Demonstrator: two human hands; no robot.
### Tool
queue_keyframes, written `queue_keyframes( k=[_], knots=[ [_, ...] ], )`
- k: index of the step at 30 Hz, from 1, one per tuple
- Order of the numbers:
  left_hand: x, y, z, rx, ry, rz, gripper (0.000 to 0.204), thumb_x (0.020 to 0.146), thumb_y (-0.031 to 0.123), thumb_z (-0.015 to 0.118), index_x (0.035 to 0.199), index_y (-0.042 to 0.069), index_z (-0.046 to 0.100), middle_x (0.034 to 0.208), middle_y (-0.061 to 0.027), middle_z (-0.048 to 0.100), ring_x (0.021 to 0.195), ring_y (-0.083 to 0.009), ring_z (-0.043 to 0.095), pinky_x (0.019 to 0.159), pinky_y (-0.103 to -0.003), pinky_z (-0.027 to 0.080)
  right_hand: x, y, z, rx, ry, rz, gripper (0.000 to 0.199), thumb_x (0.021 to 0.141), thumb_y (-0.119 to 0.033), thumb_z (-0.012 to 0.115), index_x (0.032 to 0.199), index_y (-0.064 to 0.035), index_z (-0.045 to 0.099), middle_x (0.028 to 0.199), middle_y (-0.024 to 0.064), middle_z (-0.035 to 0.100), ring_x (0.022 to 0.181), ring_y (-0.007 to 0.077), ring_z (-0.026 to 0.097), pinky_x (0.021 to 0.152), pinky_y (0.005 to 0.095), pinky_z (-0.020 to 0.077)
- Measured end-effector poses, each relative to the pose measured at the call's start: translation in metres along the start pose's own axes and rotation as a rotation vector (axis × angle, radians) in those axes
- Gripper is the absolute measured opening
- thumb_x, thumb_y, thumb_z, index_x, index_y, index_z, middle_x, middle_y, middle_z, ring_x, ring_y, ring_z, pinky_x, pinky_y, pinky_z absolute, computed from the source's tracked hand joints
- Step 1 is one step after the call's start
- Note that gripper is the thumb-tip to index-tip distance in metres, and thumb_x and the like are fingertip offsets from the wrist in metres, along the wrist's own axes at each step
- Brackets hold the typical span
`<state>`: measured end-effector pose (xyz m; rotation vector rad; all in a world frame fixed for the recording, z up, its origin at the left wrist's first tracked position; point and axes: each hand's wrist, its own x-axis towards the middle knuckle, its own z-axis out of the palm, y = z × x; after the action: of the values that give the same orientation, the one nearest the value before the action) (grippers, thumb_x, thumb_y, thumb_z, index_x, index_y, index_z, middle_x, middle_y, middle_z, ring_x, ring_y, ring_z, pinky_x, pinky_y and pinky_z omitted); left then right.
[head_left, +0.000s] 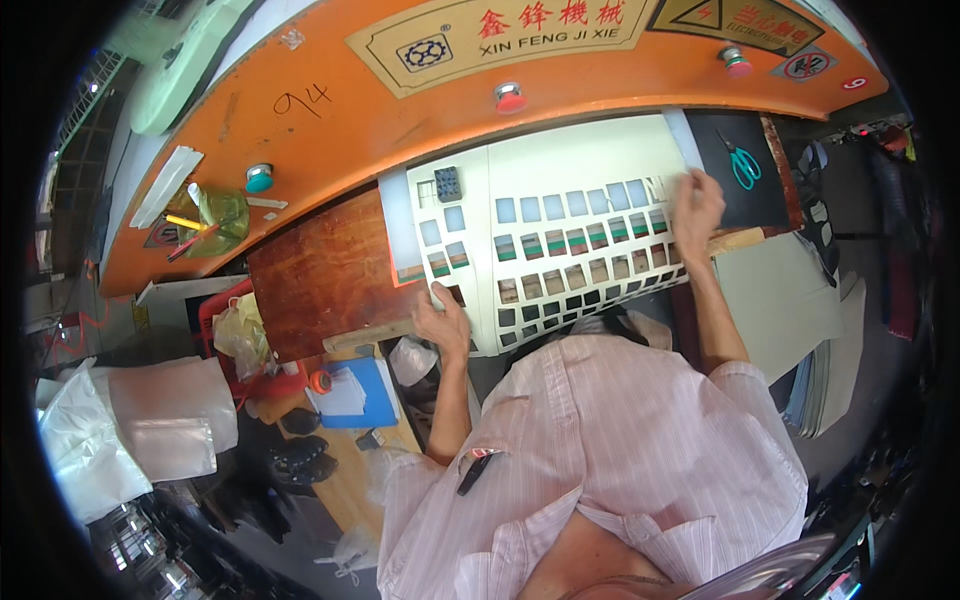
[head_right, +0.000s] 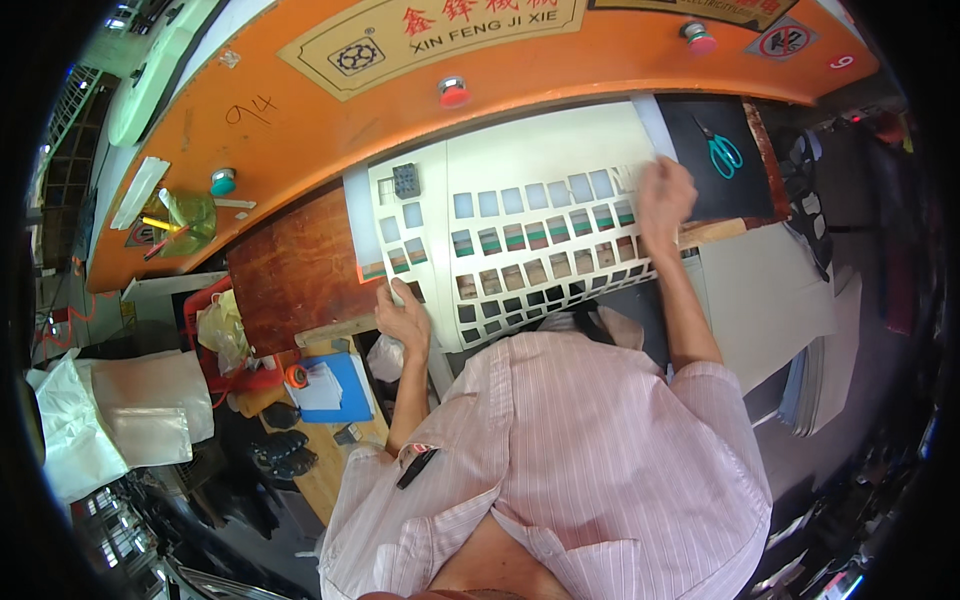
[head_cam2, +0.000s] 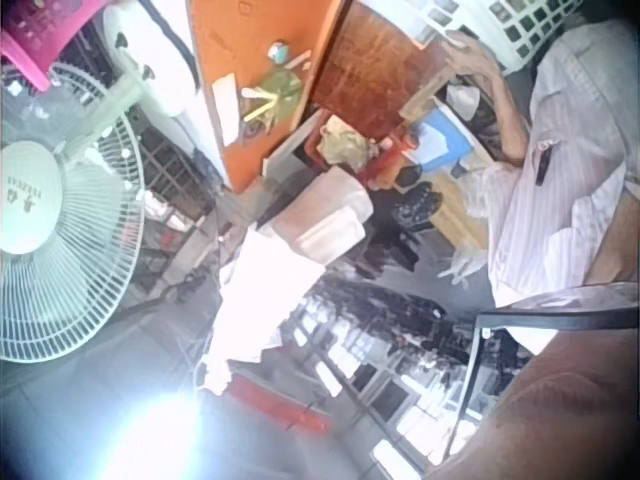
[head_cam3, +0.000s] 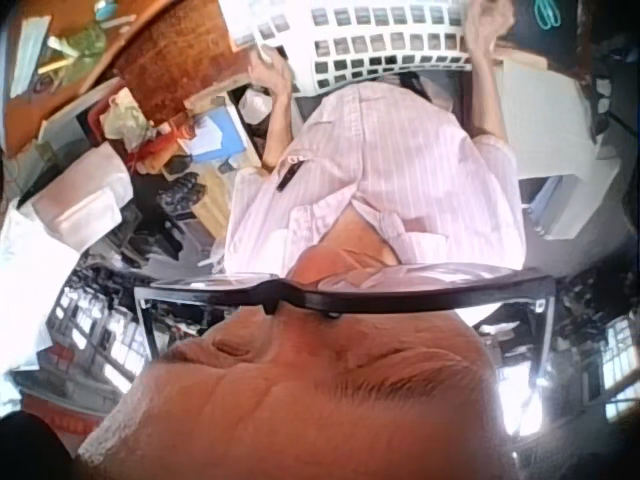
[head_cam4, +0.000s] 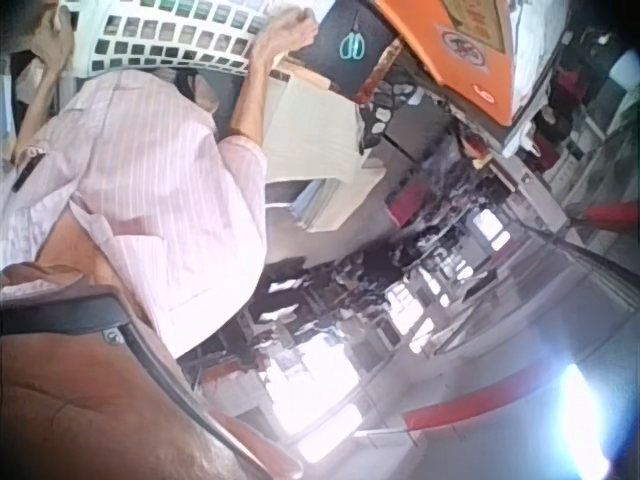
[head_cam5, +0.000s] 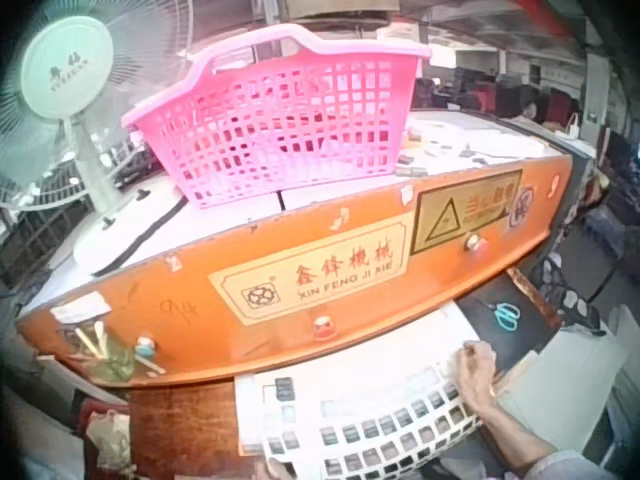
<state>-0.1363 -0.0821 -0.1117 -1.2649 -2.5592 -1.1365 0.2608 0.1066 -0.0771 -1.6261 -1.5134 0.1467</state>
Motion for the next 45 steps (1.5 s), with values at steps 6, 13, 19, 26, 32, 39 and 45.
queue_keyframes(
  k=[6,13,19,26,32,39,45],
  knots=[
    [-0.034,-0.017,-0.011,0.060,-0.016,-0.047,0.023,0.099,0.022,0.065,0.088,0.003,0.069,0.075,-0.0192,0.066,0.069,-0.0425,0.059,0.066,-0.053,0.045,-0.047,-0.172,0.148,0.390,-0.675,-0.435,0.067,0.082,-0.030,0.088,0.135,-0.0004,0.060,0.137,0.0193,0.061,0.128,0.0365,0.056,0.110,0.0444,0.0470],
    [-0.061,-0.023,-0.012,0.065,-0.045,-0.120,0.013,0.097,0.014,0.070,0.093,0.002,0.072,0.079,-0.0163,0.069,0.070,-0.0384,0.059,0.065,-0.049,0.047,-0.054,-0.200,0.201,0.523,-1.117,-0.386,0.059,0.076,-0.025,0.090,0.123,0.0006,0.065,0.116,0.0186,0.069,0.112,0.0344,0.060,0.102,0.0439,0.0491],
    [-0.069,-0.028,-0.010,0.059,-0.065,-0.197,0.015,0.098,0.015,0.069,0.093,0.001,0.071,0.080,-0.0162,0.069,0.071,-0.0366,0.059,0.065,-0.047,0.046,0.006,-0.162,0.206,0.711,-1.031,0.207,0.056,0.087,-0.026,0.085,0.132,0.0020,0.066,0.120,0.0180,0.070,0.103,0.0249,0.066,0.090,0.0385,0.0557],
    [-0.069,-0.022,-0.016,0.065,-0.107,-0.253,0.015,0.098,0.015,0.069,0.093,0.001,0.071,0.080,-0.0162,0.069,0.072,-0.0361,0.058,0.066,-0.047,0.046,-0.013,-0.128,0.160,0.531,-1.024,-0.440,0.059,0.080,-0.019,0.086,0.130,0.0023,0.061,0.128,0.0175,0.063,0.119,0.0363,0.057,0.101,0.0423,0.0518],
    [-0.061,-0.018,-0.015,0.033,-0.074,-0.203,0.014,0.098,0.014,0.070,0.092,0.001,0.071,0.080,-0.0166,0.068,0.071,-0.0369,0.057,0.067,-0.047,0.046,-0.027,-0.136,0.165,0.413,-1.017,-0.529,0.060,0.082,-0.019,0.085,0.132,0.0027,0.059,0.129,0.0167,0.062,0.120,0.0348,0.056,0.101,0.0434,0.0524],
    [-0.047,-0.016,-0.009,0.025,0.013,-0.094,0.016,0.097,0.015,0.069,0.087,0.002,0.069,0.072,-0.0159,0.063,0.067,-0.0381,0.056,0.064,-0.049,0.044,-0.018,-0.139,0.139,0.412,-0.862,-0.498,0.060,0.084,-0.022,0.085,0.133,0.0005,0.059,0.130,0.0163,0.062,0.120,0.0336,0.058,0.101,0.0432,0.0529],
    [-0.029,-0.019,0.001,-0.010,0.068,-0.004,0.016,0.096,0.017,0.070,0.091,0.002,0.073,0.075,-0.0180,0.068,0.067,-0.0411,0.060,0.063,-0.052,0.046,0.037,-0.098,0.056,0.529,-0.369,-0.068,0.025,0.095,-0.015,0.075,0.114,-0.0004,0.069,0.106,0.0097,0.069,0.095,0.0193,0.065,0.082,0.0337,0.0539]
  ],
)
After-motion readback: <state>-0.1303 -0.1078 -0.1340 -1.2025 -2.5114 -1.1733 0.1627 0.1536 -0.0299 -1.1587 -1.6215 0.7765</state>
